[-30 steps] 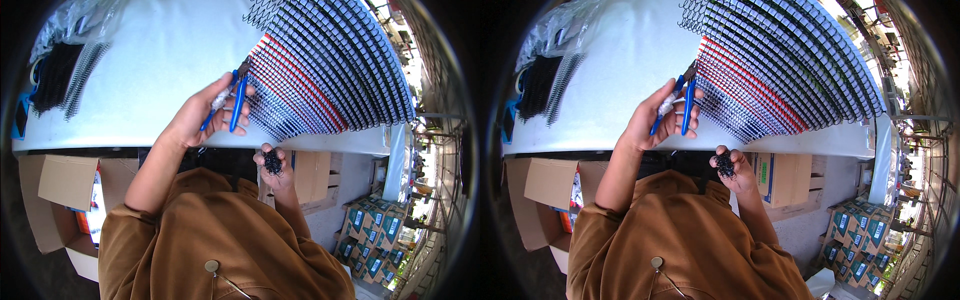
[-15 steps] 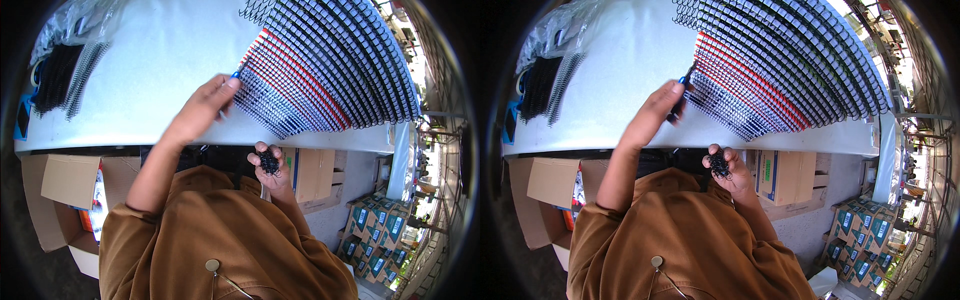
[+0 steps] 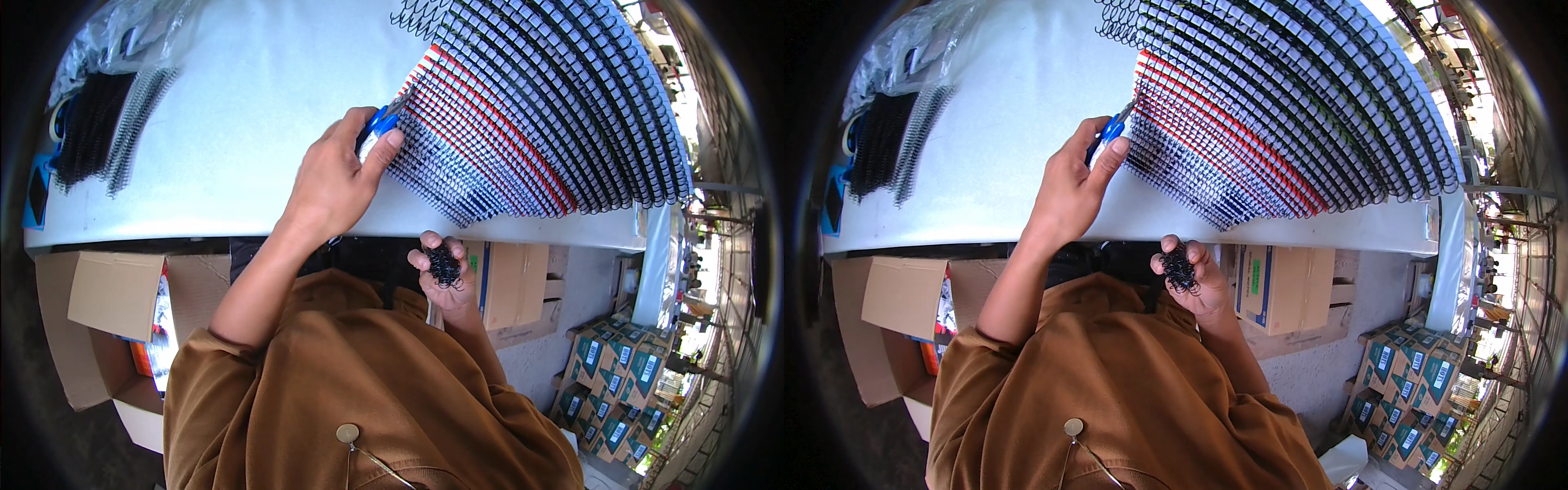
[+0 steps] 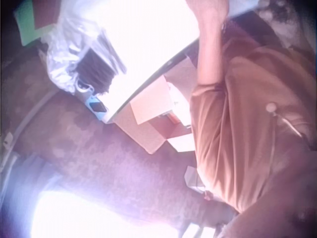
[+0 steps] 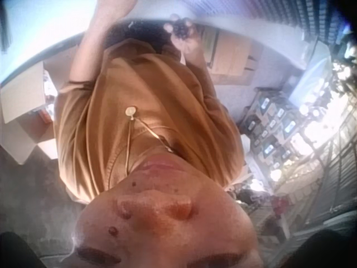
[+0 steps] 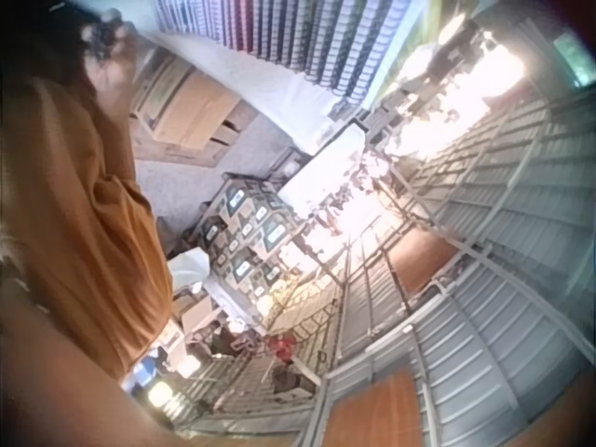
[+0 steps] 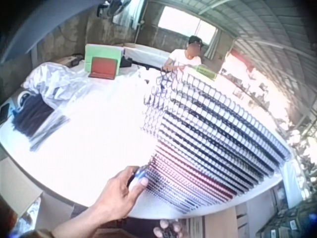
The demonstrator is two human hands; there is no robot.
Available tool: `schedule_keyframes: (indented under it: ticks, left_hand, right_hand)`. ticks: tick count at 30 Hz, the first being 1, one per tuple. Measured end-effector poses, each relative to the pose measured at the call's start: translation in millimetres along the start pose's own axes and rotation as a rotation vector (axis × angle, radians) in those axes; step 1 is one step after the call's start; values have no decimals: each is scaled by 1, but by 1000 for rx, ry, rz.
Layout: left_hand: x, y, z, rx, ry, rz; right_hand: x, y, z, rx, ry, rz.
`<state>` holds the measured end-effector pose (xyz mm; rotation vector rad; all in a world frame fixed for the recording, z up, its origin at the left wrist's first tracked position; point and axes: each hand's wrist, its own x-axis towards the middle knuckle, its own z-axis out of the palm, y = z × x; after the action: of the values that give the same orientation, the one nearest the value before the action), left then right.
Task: The person uses blue-handled pliers to cut and remove small pieces of the metal spiral binding from several notebooks, then stacks the notebooks and places one stack into a cardboard box.
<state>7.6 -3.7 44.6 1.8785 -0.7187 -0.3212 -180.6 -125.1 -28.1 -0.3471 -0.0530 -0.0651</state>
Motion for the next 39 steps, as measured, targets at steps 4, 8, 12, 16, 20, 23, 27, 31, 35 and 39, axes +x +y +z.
schedule_keyframes:
  ticks: [4, 8, 12, 16, 20, 23, 27, 31, 35, 39]
  left_hand:
    - [0, -9, -8, -1126, -488, -367]
    - [3, -15, -10, -1495, -673, -453]
    - [9, -44, -8, -1725, -919, -256]
    - [-4, -5, -11, -955, -521, -409]
    - [0, -19, -8, -1311, -612, -480]
    - [-2, -18, -5, -1115, -599, -413]
    - [-6, -14, 7, 102, 24, -5]
    - [-4, -17, -5, -1206, -457, -537]
    - [-4, -17, -6, -1066, -533, -490]
    - [-7, -16, 5, 120, -55, -74]
  right_hand:
    - [-1, 0, 3, 16, 2, 10]
    - [0, 0, 6, -11, 24, -11]
    - [0, 0, 6, 31, 8, 30]
    - [0, 2, 5, -17, 17, -20]
    - [1, 3, 5, 6, 20, 25]
    - [0, 2, 4, -16, 13, -1]
    - [-1, -1, 4, 10, 27, 26]
    - [-1, 1, 6, -17, 34, 5]
    - [-1, 1, 3, -13, 32, 14]
    - [-1, 1, 2, -13, 43, 9]
